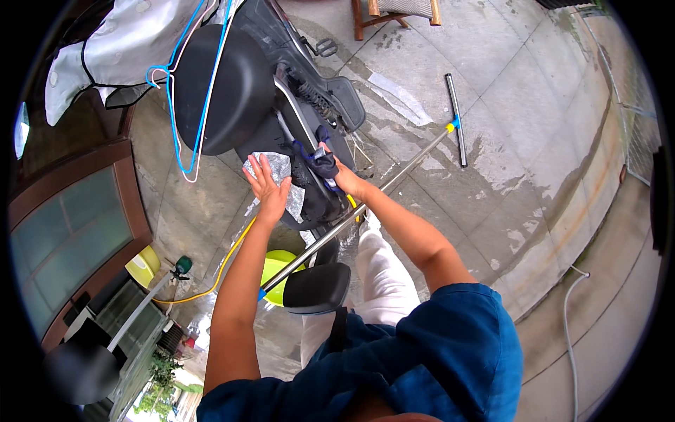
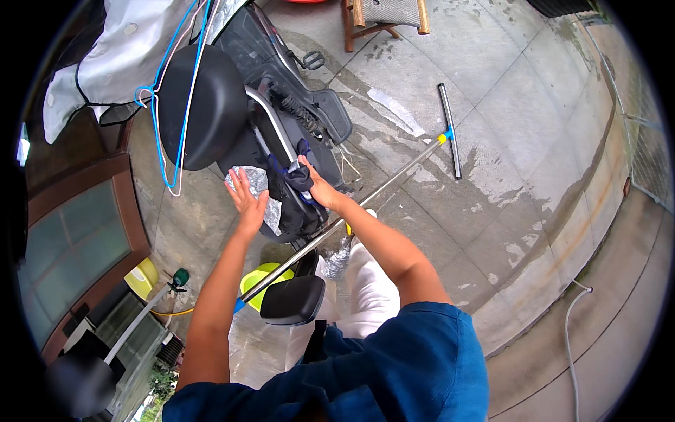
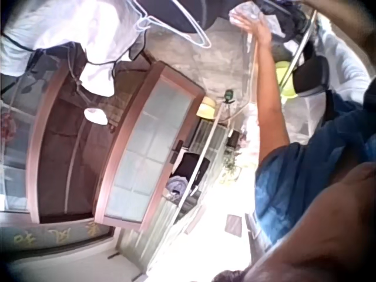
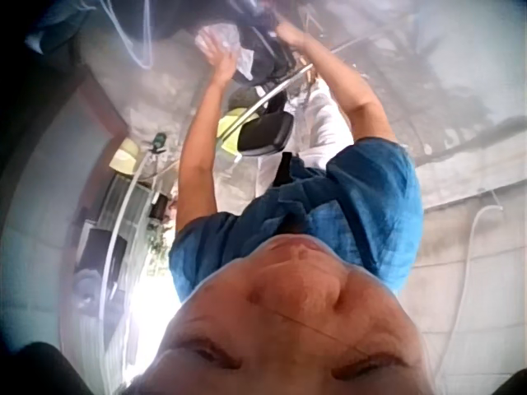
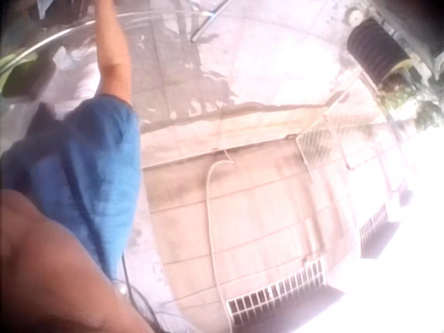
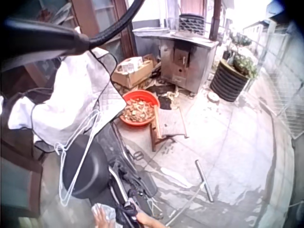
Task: The person wipes the exterior and interior rim of a washing machine using a cloth, then uses a squeegee to clean a glass door and wrings the cloth in a bucket before wiping down a motorcycle seat and mirrors.
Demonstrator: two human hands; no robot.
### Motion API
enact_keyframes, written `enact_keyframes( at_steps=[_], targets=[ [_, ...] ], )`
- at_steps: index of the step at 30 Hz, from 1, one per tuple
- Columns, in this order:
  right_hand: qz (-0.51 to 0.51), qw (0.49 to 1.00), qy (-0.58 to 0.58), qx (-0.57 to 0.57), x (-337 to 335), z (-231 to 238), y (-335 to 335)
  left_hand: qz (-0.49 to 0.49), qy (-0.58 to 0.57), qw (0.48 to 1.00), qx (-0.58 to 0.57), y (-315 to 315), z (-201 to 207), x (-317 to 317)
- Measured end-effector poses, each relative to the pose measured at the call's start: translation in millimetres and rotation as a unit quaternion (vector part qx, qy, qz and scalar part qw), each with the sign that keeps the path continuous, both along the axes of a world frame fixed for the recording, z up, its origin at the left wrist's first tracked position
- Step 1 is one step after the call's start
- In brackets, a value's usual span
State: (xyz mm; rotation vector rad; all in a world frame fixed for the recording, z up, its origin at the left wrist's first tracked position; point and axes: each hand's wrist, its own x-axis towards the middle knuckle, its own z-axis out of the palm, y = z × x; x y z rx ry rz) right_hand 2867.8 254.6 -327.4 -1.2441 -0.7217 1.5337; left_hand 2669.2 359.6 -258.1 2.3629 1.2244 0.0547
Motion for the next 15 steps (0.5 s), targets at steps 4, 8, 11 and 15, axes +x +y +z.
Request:
enact_keyframes(
  at_steps=[4, 8, 11, 15],
  targets=[
    [0.060, 0.993, -0.100, -0.004, -4.9, 31.6, -68.9, -0.014, -0.005, 1.000, 0.007, 4.4, -6.4, 3.5],
    [0.015, 0.992, -0.120, -0.019, -13.9, 29.0, -55.6, -0.019, -0.011, 1.000, 0.010, 3.4, -4.1, 4.1],
    [-0.071, 0.991, -0.103, 0.042, -4.5, 16.3, -5.2, -0.009, -0.005, 1.000, -0.002, 3.1, 0.1, 5.7],
    [-0.084, 0.989, -0.057, 0.105, 20.6, -6.1, 86.8, 0.001, -0.004, 1.000, -0.009, 6.7, -0.7, 3.9]
  ],
)
